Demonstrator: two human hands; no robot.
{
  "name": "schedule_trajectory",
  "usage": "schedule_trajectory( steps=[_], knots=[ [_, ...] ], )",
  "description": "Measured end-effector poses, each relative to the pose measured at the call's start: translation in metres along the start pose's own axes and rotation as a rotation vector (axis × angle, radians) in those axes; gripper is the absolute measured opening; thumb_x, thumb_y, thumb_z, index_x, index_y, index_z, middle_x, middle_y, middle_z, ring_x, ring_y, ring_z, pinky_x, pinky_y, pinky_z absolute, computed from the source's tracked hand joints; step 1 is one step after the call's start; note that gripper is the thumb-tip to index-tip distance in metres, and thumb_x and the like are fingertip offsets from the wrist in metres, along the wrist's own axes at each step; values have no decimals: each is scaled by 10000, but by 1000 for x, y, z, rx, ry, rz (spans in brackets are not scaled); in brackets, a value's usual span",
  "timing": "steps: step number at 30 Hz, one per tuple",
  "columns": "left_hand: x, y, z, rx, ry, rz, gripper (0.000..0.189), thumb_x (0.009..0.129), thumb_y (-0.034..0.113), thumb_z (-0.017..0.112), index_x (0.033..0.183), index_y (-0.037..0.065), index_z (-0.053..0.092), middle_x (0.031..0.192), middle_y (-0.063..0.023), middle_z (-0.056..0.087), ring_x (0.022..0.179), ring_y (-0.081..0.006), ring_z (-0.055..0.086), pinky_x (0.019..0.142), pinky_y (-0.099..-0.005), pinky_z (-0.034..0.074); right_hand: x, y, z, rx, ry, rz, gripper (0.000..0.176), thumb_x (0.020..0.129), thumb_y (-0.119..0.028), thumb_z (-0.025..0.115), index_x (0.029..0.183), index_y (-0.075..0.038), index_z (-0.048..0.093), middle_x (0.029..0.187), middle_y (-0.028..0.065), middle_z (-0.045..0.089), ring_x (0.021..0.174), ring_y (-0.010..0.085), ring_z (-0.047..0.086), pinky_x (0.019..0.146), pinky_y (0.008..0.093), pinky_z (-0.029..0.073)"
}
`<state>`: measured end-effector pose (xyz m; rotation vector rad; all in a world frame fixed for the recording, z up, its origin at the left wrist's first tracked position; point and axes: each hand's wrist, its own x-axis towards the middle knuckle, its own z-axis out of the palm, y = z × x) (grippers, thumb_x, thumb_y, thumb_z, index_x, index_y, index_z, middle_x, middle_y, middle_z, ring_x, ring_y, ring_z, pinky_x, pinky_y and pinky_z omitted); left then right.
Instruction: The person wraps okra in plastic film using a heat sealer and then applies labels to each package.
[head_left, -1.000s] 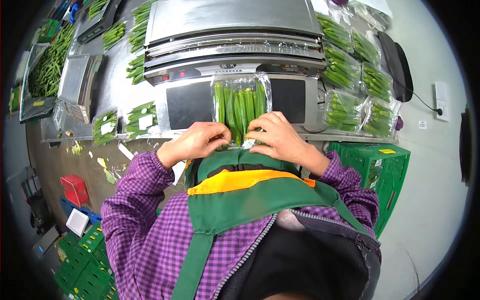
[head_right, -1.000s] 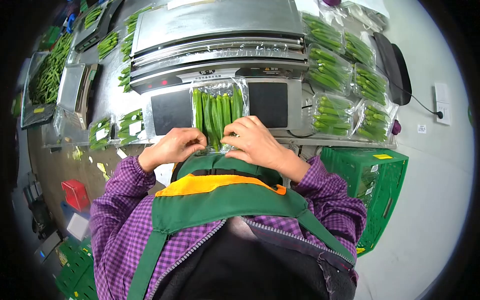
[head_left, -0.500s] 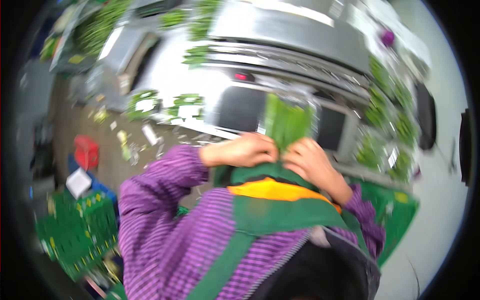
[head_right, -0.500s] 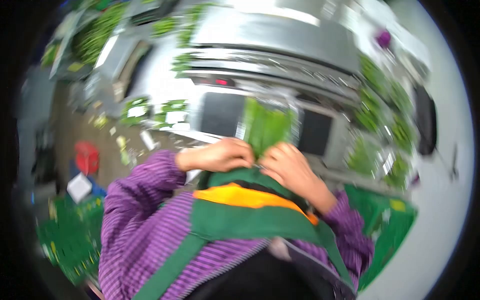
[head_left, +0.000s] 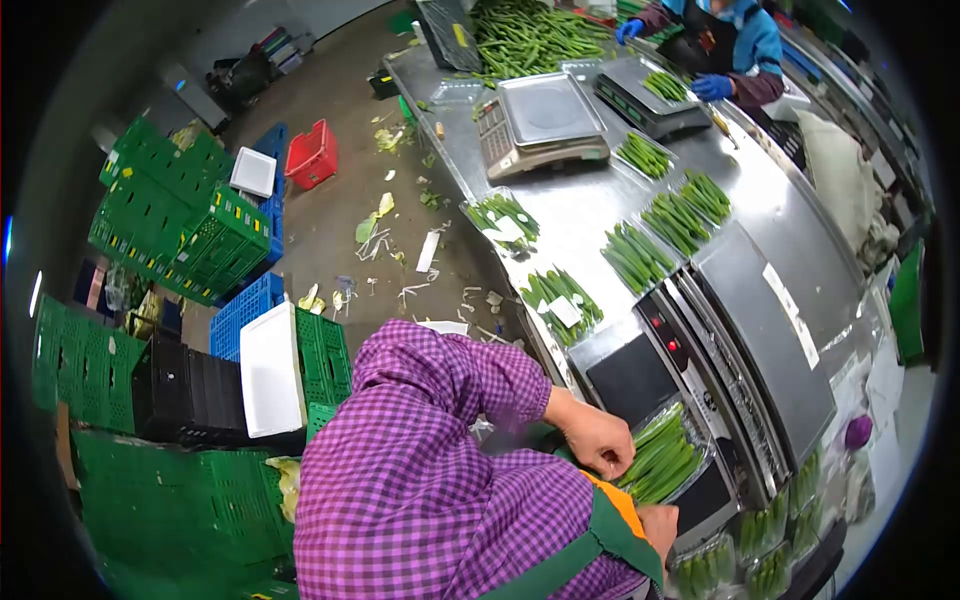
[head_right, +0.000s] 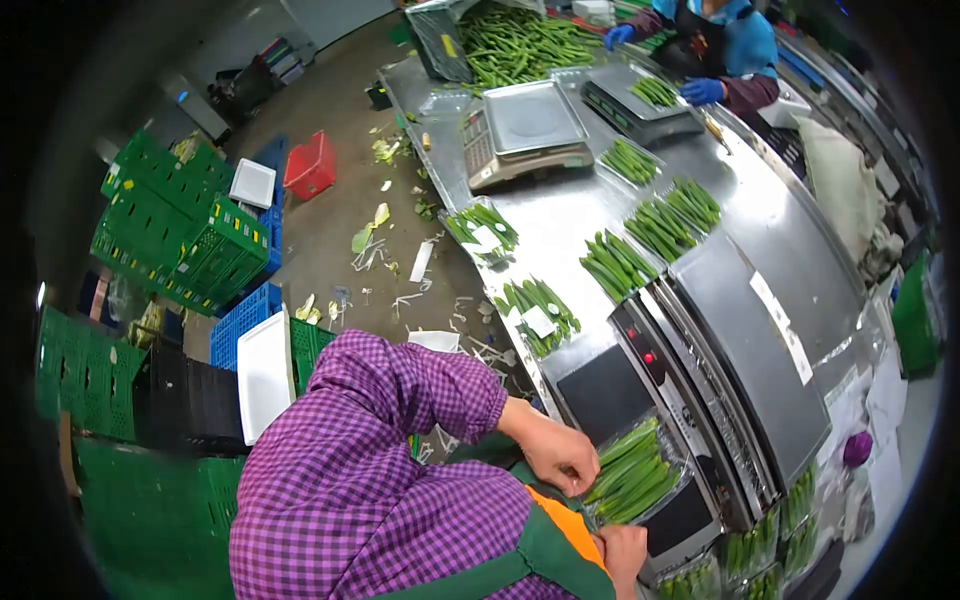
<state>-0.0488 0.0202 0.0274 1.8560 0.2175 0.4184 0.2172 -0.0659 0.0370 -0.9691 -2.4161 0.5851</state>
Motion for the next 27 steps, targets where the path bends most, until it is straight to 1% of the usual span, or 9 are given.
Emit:
schedule_trajectory(
  steps=[1,3,4,7,17,20,22,24,27],
  knots=[
    [0,1,0,5,14,15,105,775,87,664,764,11,594,703,-114,563,673,-278,551,600,-371,426,-2,3,-1,2,3,-19,164,673,-100,670,747,-88,524,733,62,522,685,279,499,631,380,378],
    [1,2,-2,40,-28,-8,87,755,70,666,760,11,603,705,-115,563,675,-278,549,603,-372,429,-7,11,-6,-128,-490,371,206,679,-231,607,800,-66,583,745,105,556,687,314,515,632,445,413],
    [2,4,-4,52,-54,-14,76,742,57,664,758,9,607,707,-116,563,679,-277,549,605,-372,431,-15,15,-7,-129,-484,353,206,679,-231,607,800,-66,583,745,105,556,687,314,515,632,445,413],
    [4,6,-4,128,-91,6,59,722,32,649,758,5,611,712,-122,561,692,-282,550,610,-375,433,-41,26,-10,-143,-594,177,526,699,-234,700,1173,-55,560,1228,149,527,1155,273,487,980,431,350],
    [-12,17,3,148,110,111,93,814,69,598,771,-12,578,708,-143,535,712,-304,536,665,-394,426,-46,-6,2,74,185,160,168,702,-120,661,805,-71,538,769,90,516,721,285,493,645,394,371],
    [-17,24,1,118,171,94,48,829,31,574,810,-10,591,749,-117,546,759,-284,538,705,-379,438,-59,-1,10,30,143,218,159,719,-125,672,793,-37,562,718,110,512,667,309,493,627,394,392],
    [-17,30,-1,166,160,12,29,811,10,594,837,5,607,812,-96,570,800,-275,547,725,-363,447,-63,-3,11,193,102,518,123,713,-53,659,790,-31,564,723,108,522,648,286,495,593,356,412],
    [-19,28,5,179,230,-30,60,790,5,619,847,24,614,850,-78,578,816,-264,553,730,-355,451,-56,-5,16,588,160,834,73,864,-73,563,819,-15,570,656,50,501,575,123,463,540,261,380],
    [-20,31,7,202,286,-74,78,771,41,652,834,30,607,841,-80,567,815,-252,552,726,-349,450,-33,-3,15,954,289,1052,182,944,-144,468,872,-7,564,652,11,502,567,67,428,522,225,356]
  ],
)
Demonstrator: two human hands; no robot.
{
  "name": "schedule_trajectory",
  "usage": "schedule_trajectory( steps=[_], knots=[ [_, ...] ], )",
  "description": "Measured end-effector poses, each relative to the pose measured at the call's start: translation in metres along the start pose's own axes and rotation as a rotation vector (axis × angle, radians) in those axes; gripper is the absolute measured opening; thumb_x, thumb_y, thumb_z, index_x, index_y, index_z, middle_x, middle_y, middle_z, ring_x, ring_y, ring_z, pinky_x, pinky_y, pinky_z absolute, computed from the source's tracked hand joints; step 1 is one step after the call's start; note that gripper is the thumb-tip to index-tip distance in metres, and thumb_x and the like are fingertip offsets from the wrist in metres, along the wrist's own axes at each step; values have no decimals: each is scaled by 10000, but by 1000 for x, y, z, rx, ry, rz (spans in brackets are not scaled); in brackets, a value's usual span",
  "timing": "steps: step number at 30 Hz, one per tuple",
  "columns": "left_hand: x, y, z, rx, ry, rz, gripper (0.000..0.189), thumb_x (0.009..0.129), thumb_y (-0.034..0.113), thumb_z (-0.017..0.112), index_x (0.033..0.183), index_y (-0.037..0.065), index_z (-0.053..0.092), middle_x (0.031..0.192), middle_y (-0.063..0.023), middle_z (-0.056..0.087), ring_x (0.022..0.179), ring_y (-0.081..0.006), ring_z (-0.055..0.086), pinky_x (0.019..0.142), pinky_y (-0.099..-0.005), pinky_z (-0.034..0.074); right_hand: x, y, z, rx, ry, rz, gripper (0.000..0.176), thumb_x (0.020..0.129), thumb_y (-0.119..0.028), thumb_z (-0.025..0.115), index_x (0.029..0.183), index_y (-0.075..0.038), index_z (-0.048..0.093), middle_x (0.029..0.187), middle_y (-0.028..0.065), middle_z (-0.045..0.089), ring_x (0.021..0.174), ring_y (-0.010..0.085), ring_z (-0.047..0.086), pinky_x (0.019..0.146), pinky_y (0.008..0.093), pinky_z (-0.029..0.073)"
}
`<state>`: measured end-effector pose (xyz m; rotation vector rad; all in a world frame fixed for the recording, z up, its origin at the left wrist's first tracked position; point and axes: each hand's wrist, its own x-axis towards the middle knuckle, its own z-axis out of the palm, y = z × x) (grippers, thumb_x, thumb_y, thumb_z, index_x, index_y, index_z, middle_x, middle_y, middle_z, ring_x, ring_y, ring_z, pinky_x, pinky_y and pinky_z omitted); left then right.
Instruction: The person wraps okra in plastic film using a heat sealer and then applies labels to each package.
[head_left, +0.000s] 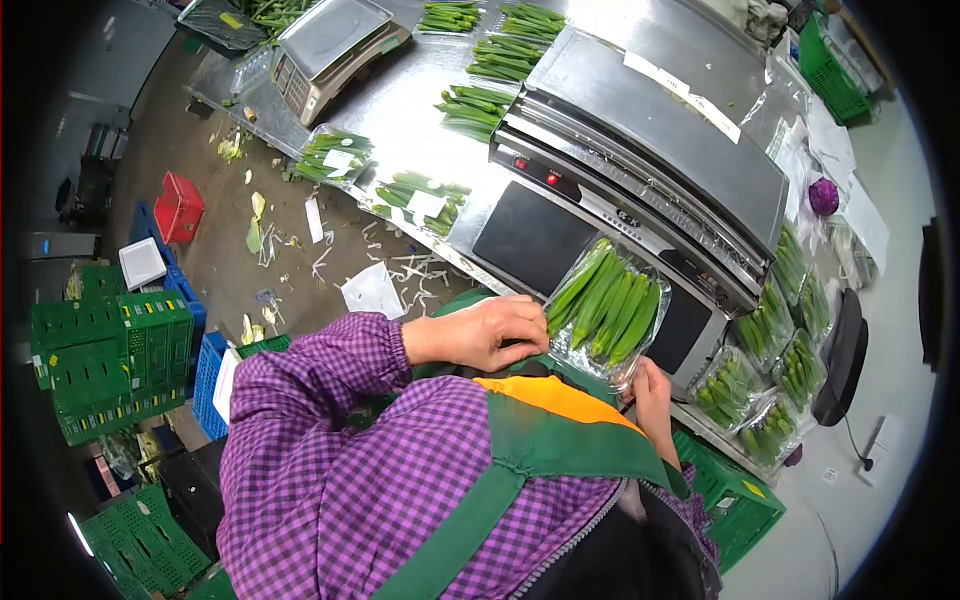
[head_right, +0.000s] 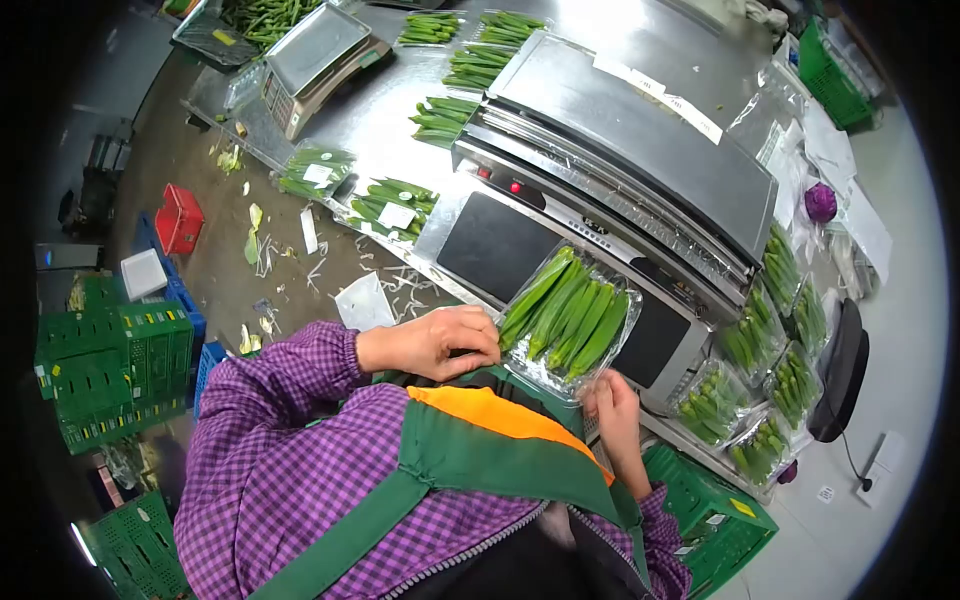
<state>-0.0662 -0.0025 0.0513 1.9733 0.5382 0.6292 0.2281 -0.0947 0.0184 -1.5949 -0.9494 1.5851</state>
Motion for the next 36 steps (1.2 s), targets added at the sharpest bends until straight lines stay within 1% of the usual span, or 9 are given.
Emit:
schedule_trajectory(
  steps=[2,5,14,20,27,29,31,32,36],
  knots=[
    [-1,-2,1,60,91,-9,101,754,77,700,805,43,620,829,-65,579,812,-234,573,716,-337,467,8,-3,-1,85,-228,84,230,971,-177,408,936,2,548,671,3,514,565,52,419,508,194,337],
    [-7,-7,5,90,180,-89,115,739,98,723,772,50,624,802,-63,592,790,-235,584,701,-335,471,16,3,7,424,-244,167,237,967,-202,417,968,0,542,675,11,519,565,44,421,499,185,335],
    [-22,-20,27,204,611,-353,157,679,-61,675,797,31,629,770,-71,616,716,-187,596,652,-284,471,39,3,43,374,-335,264,164,860,-83,593,982,19,553,796,86,625,508,20,414,439,144,312],
    [-18,-19,30,336,799,-455,332,663,-68,637,974,48,629,844,-58,602,645,-134,553,638,-268,467,32,0,58,301,-311,221,185,854,-68,595,1008,25,553,849,93,659,499,13,404,443,142,323],
    [-25,-40,36,414,745,-618,236,709,-3,621,942,24,651,812,-91,627,608,-157,582,600,-288,486,26,-6,71,355,-258,98,214,854,-84,596,1048,-3,556,859,67,661,558,14,455,460,148,313],
    [-26,-43,35,486,627,-750,202,739,60,595,924,13,661,848,-137,638,731,-249,636,642,-345,489,25,-2,70,399,-249,78,216,855,-79,593,1052,0,551,862,69,659,569,17,465,461,150,315],
    [-26,-46,36,490,648,-733,170,745,65,588,890,10,659,816,-134,629,708,-260,624,635,-347,485,30,7,70,455,-286,-8,226,857,-3,558,1078,40,536,977,93,636,817,141,608,669,219,467],
    [-27,-48,37,489,670,-717,144,751,70,580,856,6,656,785,-131,621,685,-271,613,629,-349,481,30,4,68,457,-285,-9,226,857,-3,558,1078,40,536,977,93,636,817,141,608,669,219,467],
    [-26,-59,26,276,719,-774,75,779,44,524,774,10,590,718,-63,575,627,-170,565,592,-297,465,29,1,56,281,-306,108,215,839,-24,533,1046,27,546,896,71,632,709,78,565,565,179,409]
  ],
)
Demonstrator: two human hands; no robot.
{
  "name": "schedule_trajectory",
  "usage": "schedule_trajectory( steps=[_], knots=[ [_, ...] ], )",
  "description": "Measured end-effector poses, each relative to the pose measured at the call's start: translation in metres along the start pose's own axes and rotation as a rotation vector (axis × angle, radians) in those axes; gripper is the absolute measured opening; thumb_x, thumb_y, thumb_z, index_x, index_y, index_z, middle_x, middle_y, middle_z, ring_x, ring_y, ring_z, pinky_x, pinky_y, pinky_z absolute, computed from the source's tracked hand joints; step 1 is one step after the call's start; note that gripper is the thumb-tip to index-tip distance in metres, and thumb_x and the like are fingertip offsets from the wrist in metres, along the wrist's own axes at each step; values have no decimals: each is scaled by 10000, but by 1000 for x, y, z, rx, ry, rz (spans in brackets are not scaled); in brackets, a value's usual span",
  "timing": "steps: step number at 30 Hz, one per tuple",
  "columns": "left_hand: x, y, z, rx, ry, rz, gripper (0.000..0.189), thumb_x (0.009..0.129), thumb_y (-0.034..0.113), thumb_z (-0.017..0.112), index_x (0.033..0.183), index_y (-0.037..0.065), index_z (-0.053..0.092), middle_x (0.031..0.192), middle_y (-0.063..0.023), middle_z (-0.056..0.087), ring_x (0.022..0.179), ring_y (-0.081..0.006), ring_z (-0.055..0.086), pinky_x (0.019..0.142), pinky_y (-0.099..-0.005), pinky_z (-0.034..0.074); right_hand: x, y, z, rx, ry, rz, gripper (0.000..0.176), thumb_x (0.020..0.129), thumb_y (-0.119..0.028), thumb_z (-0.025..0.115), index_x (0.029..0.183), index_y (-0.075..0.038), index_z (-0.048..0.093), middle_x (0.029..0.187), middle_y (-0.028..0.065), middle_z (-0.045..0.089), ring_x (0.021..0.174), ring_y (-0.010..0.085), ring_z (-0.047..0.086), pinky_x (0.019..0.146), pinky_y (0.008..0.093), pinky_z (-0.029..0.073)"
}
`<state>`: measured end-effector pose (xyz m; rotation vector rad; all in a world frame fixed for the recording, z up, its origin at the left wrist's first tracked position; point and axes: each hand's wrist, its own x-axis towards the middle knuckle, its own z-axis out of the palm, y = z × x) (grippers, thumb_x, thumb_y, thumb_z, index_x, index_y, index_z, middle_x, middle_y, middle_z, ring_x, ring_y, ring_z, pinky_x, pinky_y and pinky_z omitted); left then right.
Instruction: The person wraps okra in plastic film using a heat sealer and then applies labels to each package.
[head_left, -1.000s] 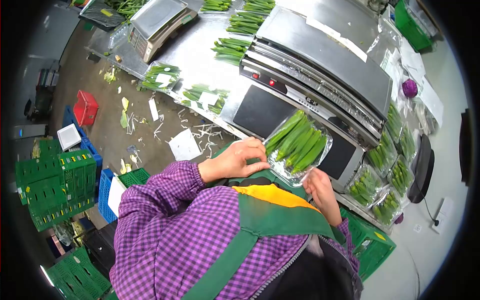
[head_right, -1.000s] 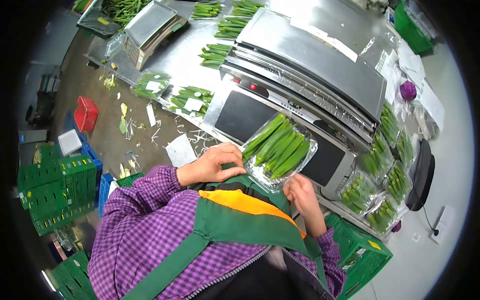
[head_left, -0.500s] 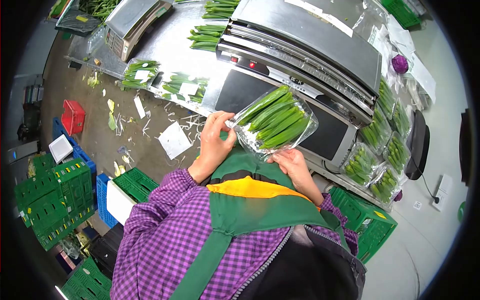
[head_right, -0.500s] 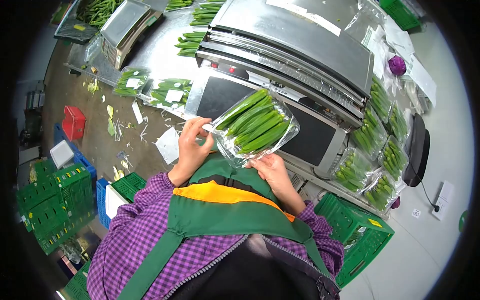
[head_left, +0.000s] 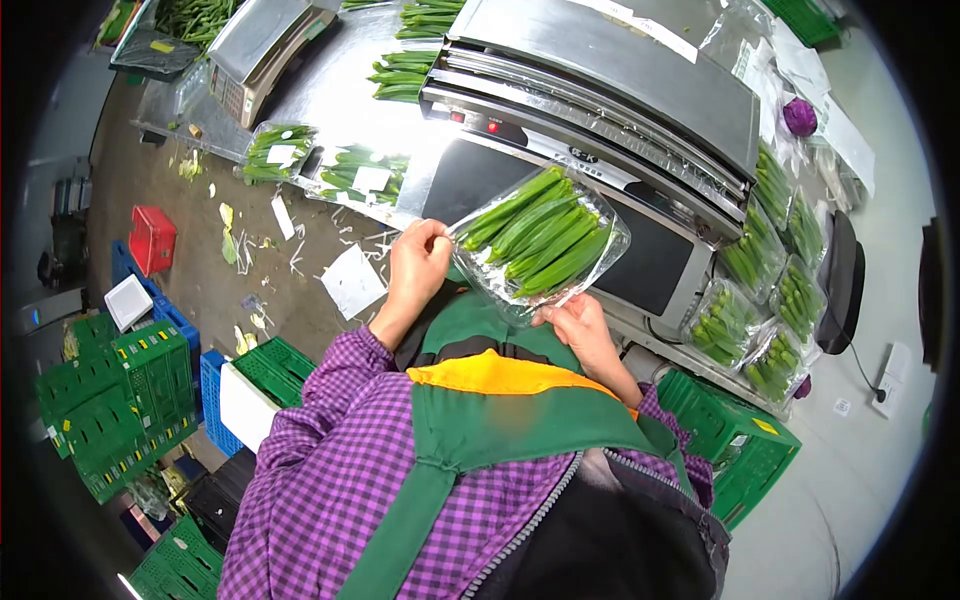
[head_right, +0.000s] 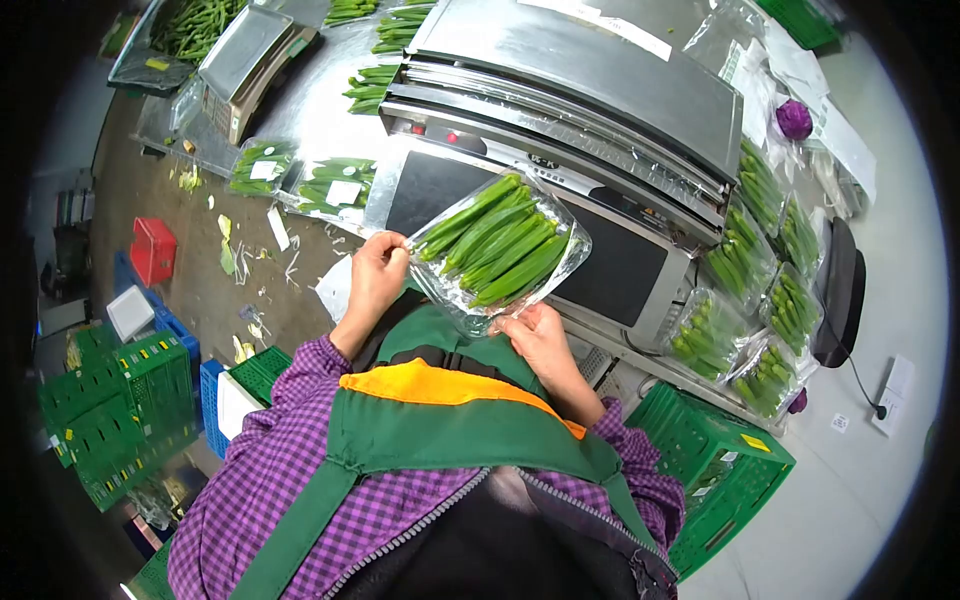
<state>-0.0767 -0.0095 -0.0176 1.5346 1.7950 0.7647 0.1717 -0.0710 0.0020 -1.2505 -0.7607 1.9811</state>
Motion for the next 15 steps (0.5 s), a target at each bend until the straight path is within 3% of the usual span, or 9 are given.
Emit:
schedule_trajectory(
  steps=[1,3,4,7,11,15],
  knots=[
    [4,0,0,-1,-3,2,75,779,44,524,774,10,590,718,-63,575,627,-170,565,592,-297,465,-1,1,-3,-24,-17,10,216,830,-33,522,1037,22,549,851,61,629,655,55,538,528,167,381],
    [13,1,-4,-908,-244,-647,90,768,29,485,805,54,563,773,-26,586,683,-163,574,619,-300,472,-1,2,-9,17,-34,1,214,823,-39,517,1026,15,553,809,50,619,613,40,501,502,163,355],
    [14,3,-5,-908,-248,-647,90,768,29,485,805,54,563,773,-26,586,683,-163,574,619,-300,472,-1,3,-10,58,-55,-4,212,815,-45,512,1015,8,557,766,40,609,570,26,464,476,158,329],
    [18,20,-14,-1386,-413,-886,115,736,1,464,811,80,502,726,-10,537,677,-145,531,659,-306,471,-2,-8,-8,87,-45,-18,213,798,-15,500,1000,5,565,750,36,600,556,33,458,474,164,343],
    [21,30,-13,-1602,-505,-837,106,722,11,460,804,67,498,712,-49,524,684,-181,522,676,-318,461,5,-6,-21,77,-129,-12,213,786,7,484,981,4,569,778,38,601,571,46,479,481,173,367],
    [23,55,-26,-1751,-715,-670,125,791,95,535,902,40,534,728,-17,508,658,-144,483,684,-290,429,8,-19,-25,93,-123,-70,218,772,26,466,961,14,574,778,41,588,575,60,490,499,185,399]
  ],
)
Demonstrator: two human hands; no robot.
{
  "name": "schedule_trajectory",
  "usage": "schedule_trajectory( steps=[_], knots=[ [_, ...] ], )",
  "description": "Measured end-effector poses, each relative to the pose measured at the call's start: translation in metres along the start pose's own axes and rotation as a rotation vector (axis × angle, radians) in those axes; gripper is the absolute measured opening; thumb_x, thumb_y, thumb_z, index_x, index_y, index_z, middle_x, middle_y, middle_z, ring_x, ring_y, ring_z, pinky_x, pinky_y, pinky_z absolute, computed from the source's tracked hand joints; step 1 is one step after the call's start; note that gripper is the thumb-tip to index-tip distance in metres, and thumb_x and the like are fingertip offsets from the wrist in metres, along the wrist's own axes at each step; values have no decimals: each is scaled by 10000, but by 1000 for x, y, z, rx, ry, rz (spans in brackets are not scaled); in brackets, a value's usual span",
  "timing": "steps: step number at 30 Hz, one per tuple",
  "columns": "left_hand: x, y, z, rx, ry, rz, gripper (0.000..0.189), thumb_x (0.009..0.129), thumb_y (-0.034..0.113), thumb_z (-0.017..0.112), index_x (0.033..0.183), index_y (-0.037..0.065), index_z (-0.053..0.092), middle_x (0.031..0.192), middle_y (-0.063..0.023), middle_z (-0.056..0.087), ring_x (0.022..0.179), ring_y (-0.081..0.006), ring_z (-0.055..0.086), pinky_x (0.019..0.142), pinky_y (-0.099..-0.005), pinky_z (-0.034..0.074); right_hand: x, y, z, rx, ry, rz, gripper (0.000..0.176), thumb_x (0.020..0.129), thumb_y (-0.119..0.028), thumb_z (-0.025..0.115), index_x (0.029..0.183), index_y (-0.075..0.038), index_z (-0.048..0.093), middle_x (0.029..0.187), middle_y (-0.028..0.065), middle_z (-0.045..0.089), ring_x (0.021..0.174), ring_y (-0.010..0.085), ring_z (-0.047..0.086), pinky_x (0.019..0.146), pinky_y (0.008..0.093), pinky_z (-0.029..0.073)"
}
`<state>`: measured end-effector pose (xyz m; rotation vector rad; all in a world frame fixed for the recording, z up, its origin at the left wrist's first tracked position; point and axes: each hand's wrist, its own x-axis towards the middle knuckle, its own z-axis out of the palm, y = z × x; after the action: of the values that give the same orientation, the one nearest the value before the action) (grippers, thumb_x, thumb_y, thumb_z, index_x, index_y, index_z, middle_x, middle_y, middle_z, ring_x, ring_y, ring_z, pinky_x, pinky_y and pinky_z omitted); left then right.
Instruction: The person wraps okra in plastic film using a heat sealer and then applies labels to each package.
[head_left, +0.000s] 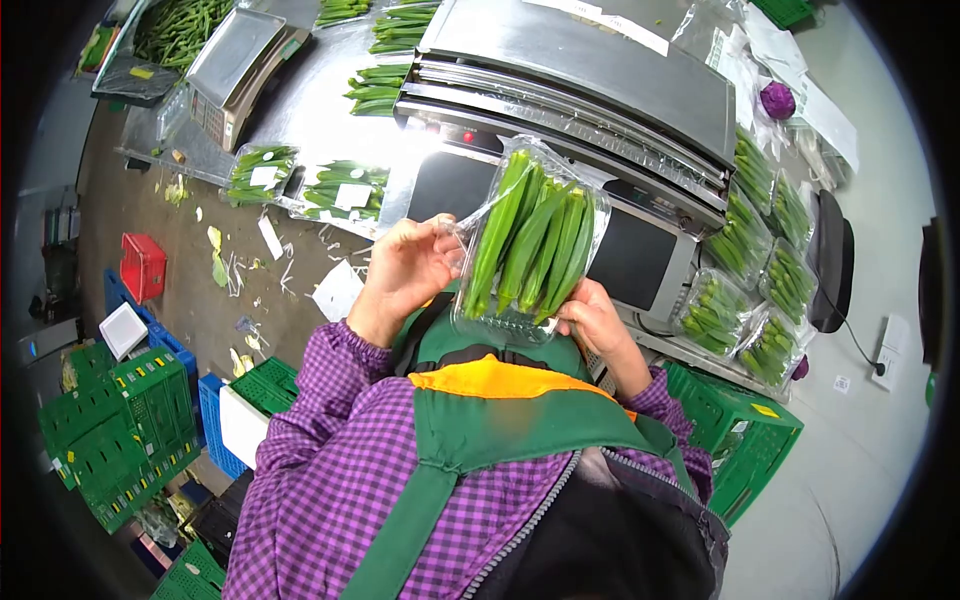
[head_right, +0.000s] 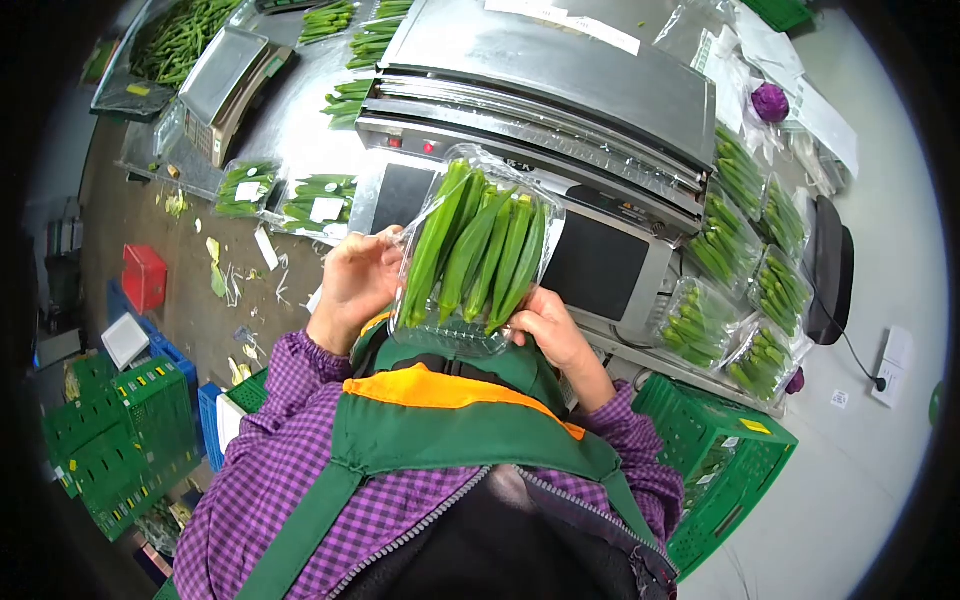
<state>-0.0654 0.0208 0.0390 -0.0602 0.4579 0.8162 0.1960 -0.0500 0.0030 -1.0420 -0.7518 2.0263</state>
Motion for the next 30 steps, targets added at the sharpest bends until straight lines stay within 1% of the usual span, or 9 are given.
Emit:
schedule_trajectory(
  steps=[2,7,10,15,18,20,22,25,30],
  knots=[
    [-4,6,12,368,12,65,221,814,104,607,1020,58,541,750,42,501,623,-67,443,653,-248,409,-3,-11,-1,1,-16,-7,216,771,27,463,954,20,576,771,41,582,575,63,491,503,188,405],
    [-7,-1,27,980,81,239,185,815,33,626,992,47,574,658,86,425,568,-6,396,524,-167,328,-15,-29,-6,-108,-45,58,210,774,31,460,946,25,581,766,36,574,586,70,501,509,201,419],
    [-2,-9,18,1147,169,470,134,803,-3,634,923,39,591,633,102,363,580,3,353,534,-155,307,-21,-35,-5,-181,-22,73,220,774,28,455,959,21,575,770,32,575,598,70,512,518,204,428],
    [7,-17,30,1272,410,664,87,846,-8,492,854,16,576,705,26,558,643,-6,471,573,-166,366,-25,-43,-3,-297,-23,72,237,779,19,446,988,16,559,777,26,576,611,70,522,529,205,437],
    [12,0,24,1247,247,803,128,841,-25,460,816,13,581,767,-10,611,695,-39,518,642,-179,408,-28,-44,-5,-306,-22,71,240,784,10,446,999,10,552,788,27,576,617,70,524,533,209,440],
    [2,10,33,1078,195,658,116,820,-17,488,827,22,597,789,-30,623,734,-76,556,668,-204,445,-30,-46,-4,-304,-12,77,245,788,2,444,1011,8,546,797,27,575,622,71,525,539,211,443],
    [-9,14,55,1419,261,527,131,787,14,549,910,26,593,843,-56,613,745,-106,578,636,-214,464,-31,-47,-6,-302,-22,74,245,791,2,443,1013,8,545,799,27,574,624,72,526,540,210,444],
    [-12,8,86,1772,166,525,278,745,33,598,1021,25,560,892,-83,582,740,-137,599,621,-241,490,-32,-49,-3,-312,-32,73,244,796,1,438,1016,9,544,800,26,572,629,73,527,543,209,446],
    [5,5,82,1744,126,660,408,721,9,586,1122,22,510,957,-102,566,708,-168,617,666,-303,526,-31,-48,-3,-314,-23,70,260,802,-1,429,1039,8,537,813,27,569,639,73,526,549,207,450]
  ],
)
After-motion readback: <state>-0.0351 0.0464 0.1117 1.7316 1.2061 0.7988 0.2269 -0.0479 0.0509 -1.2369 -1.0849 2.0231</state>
